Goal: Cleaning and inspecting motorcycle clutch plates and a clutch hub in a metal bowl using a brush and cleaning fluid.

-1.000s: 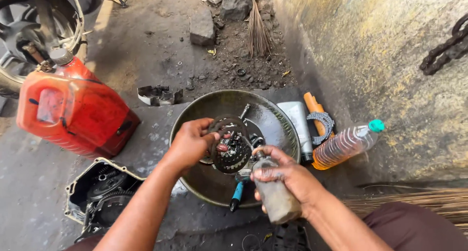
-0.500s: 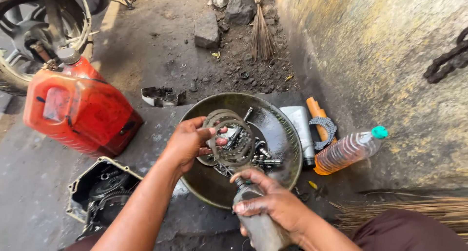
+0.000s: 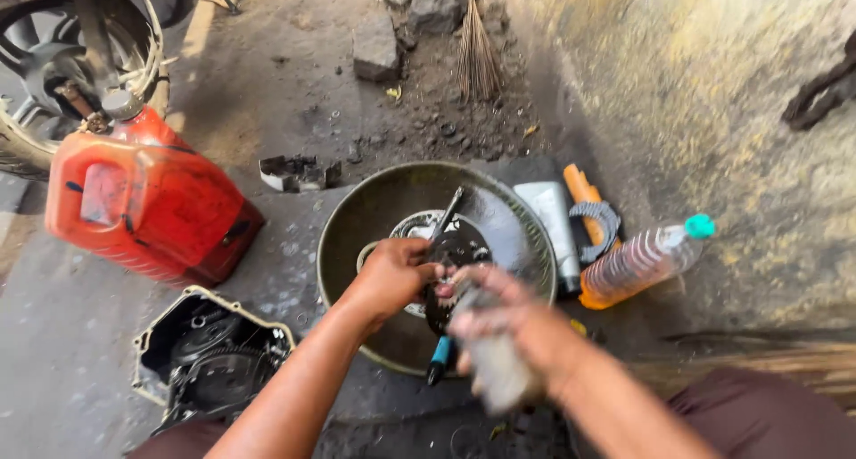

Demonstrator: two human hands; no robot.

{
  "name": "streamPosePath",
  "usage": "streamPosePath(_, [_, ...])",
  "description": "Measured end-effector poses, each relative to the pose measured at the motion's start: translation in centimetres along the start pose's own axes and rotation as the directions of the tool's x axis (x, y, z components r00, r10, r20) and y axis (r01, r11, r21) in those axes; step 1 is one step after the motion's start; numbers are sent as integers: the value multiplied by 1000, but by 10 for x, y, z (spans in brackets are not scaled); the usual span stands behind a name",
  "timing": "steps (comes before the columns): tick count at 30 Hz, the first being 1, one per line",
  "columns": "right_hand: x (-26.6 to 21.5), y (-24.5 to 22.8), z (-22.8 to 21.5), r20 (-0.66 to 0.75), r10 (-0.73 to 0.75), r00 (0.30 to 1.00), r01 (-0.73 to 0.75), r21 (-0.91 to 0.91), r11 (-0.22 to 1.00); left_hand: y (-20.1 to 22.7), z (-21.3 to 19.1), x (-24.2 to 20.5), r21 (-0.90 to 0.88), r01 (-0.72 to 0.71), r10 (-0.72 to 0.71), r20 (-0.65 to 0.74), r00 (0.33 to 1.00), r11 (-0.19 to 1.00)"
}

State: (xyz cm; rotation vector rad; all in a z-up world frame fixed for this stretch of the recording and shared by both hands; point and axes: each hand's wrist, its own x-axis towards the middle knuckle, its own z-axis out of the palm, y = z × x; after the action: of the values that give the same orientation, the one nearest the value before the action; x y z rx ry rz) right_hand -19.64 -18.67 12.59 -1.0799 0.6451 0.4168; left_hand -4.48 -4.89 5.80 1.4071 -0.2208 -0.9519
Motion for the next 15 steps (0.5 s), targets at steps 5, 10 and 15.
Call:
streamPosePath(5, [-4, -1, -1, 19, -78, 997, 78, -2, 997, -5, 5, 4, 446, -345, 332, 110, 937, 826])
streamPosePath(10, [-16, -14, -1, -77, -440, 895, 426, -154, 892, -9, 2, -2, 762, -386, 494, 100, 863, 520])
streamPosePath(15, [-38, -21, 8, -90, -795, 600, 694, -436, 573, -5, -3, -18, 972, -228, 784, 185, 593, -57])
